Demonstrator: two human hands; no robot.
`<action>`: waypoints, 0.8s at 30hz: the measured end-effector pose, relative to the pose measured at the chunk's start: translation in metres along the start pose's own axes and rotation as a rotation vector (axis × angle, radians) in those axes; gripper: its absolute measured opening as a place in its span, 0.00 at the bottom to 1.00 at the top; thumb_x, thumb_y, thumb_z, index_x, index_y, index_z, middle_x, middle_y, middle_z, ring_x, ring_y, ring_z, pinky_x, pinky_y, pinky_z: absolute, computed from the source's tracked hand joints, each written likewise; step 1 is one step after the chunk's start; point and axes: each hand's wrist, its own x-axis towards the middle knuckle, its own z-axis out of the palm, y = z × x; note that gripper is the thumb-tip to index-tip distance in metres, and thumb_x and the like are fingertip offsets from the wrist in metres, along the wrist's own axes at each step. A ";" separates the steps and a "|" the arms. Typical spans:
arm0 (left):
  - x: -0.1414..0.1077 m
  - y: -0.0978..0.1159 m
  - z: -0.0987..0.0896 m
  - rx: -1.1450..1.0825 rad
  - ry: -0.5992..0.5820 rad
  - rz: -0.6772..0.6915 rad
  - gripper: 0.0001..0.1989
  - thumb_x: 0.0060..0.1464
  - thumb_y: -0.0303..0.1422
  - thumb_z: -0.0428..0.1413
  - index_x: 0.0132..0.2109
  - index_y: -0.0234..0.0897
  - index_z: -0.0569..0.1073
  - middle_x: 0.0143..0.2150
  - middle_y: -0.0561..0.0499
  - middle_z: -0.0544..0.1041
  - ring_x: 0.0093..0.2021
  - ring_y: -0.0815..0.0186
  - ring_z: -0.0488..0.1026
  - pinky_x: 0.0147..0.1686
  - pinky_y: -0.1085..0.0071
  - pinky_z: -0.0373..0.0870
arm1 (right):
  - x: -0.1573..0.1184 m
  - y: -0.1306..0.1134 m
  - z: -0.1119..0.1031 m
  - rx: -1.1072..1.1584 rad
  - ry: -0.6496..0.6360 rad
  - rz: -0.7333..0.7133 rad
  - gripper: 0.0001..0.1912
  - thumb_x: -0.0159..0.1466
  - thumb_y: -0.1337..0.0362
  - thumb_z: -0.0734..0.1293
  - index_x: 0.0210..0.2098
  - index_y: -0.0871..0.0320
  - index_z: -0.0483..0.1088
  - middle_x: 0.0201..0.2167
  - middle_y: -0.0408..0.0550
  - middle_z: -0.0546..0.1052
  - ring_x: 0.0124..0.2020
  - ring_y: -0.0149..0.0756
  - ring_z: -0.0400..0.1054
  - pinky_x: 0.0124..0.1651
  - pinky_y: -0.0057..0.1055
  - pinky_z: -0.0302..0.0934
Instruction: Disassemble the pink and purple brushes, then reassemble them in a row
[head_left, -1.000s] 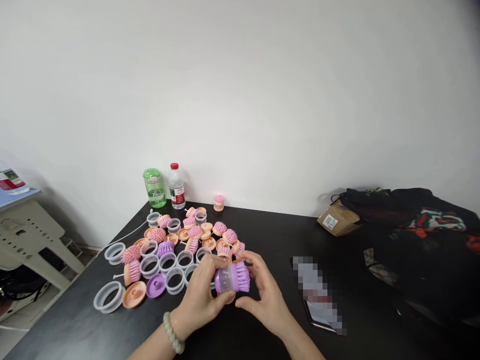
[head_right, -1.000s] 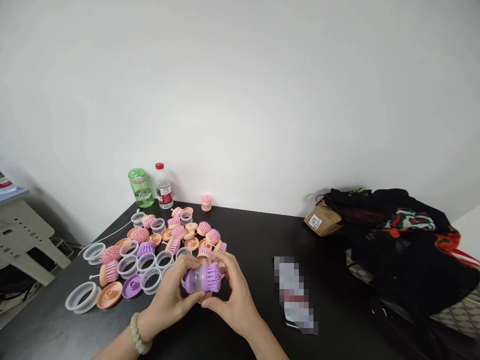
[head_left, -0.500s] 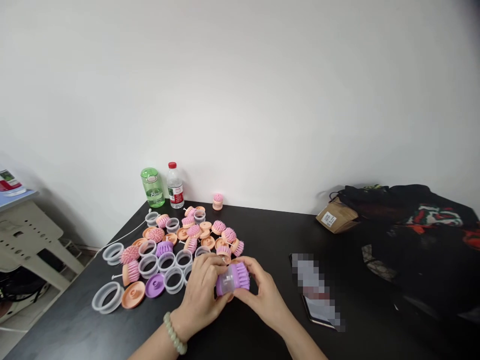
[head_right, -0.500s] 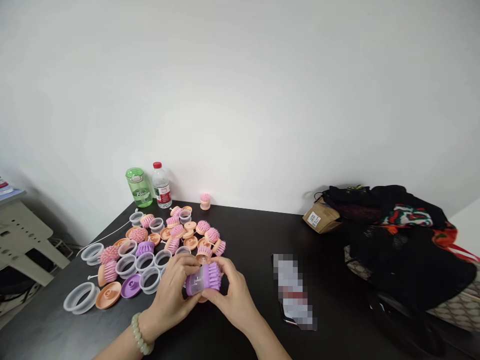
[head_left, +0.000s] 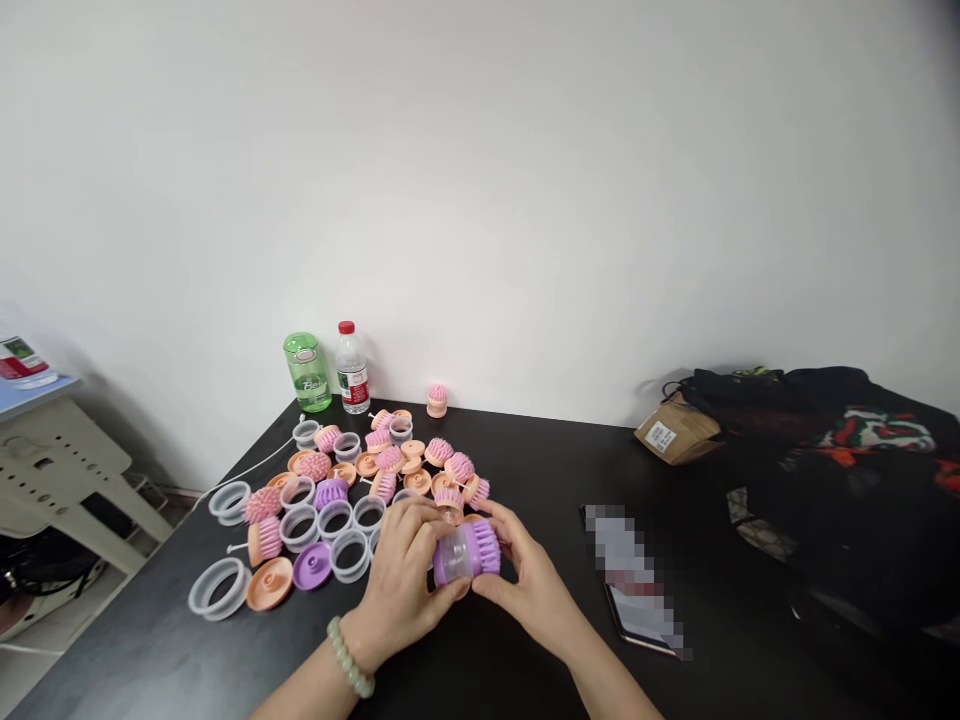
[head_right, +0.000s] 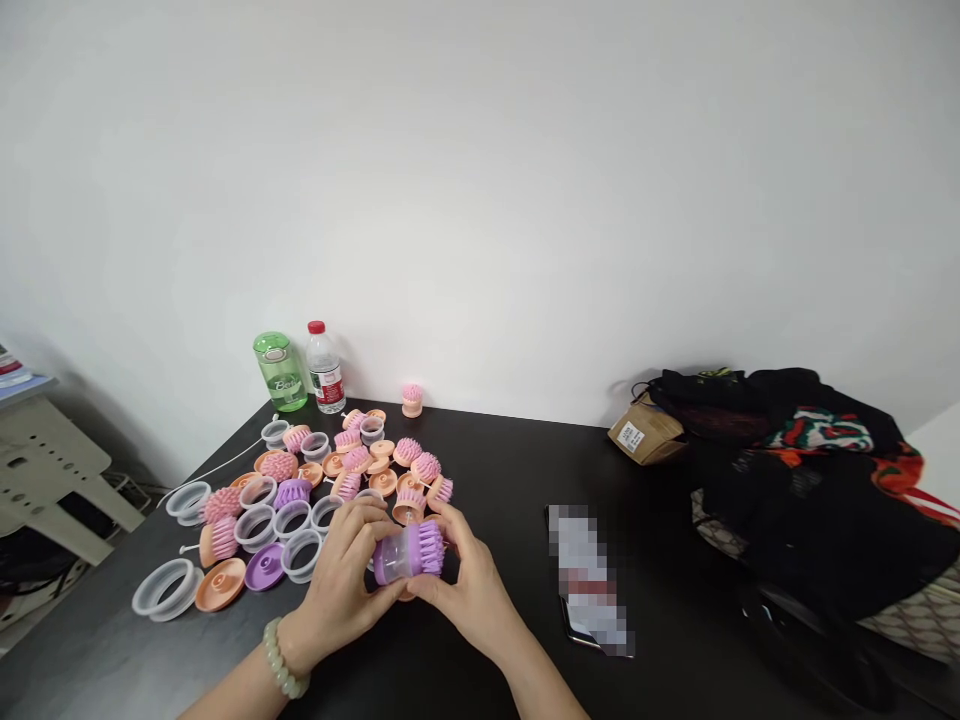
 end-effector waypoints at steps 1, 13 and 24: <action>0.000 0.000 0.000 0.001 -0.008 -0.001 0.17 0.55 0.34 0.62 0.49 0.38 0.66 0.45 0.44 0.71 0.49 0.51 0.67 0.48 0.53 0.66 | 0.000 -0.001 0.000 -0.013 0.002 0.019 0.30 0.58 0.55 0.74 0.57 0.51 0.64 0.50 0.50 0.77 0.51 0.47 0.73 0.55 0.43 0.64; -0.001 -0.001 0.001 -0.057 -0.046 -0.053 0.25 0.52 0.38 0.64 0.52 0.39 0.62 0.46 0.43 0.72 0.47 0.52 0.68 0.45 0.55 0.68 | 0.001 -0.003 0.001 0.020 0.002 0.056 0.28 0.56 0.55 0.76 0.53 0.52 0.69 0.48 0.49 0.77 0.48 0.46 0.73 0.52 0.39 0.65; -0.007 -0.005 -0.001 -0.498 -0.093 -0.289 0.21 0.62 0.42 0.52 0.59 0.42 0.60 0.44 0.47 0.74 0.41 0.58 0.73 0.42 0.60 0.70 | 0.000 -0.004 -0.017 0.131 0.101 0.019 0.29 0.53 0.53 0.78 0.50 0.52 0.70 0.44 0.49 0.78 0.45 0.44 0.73 0.47 0.36 0.67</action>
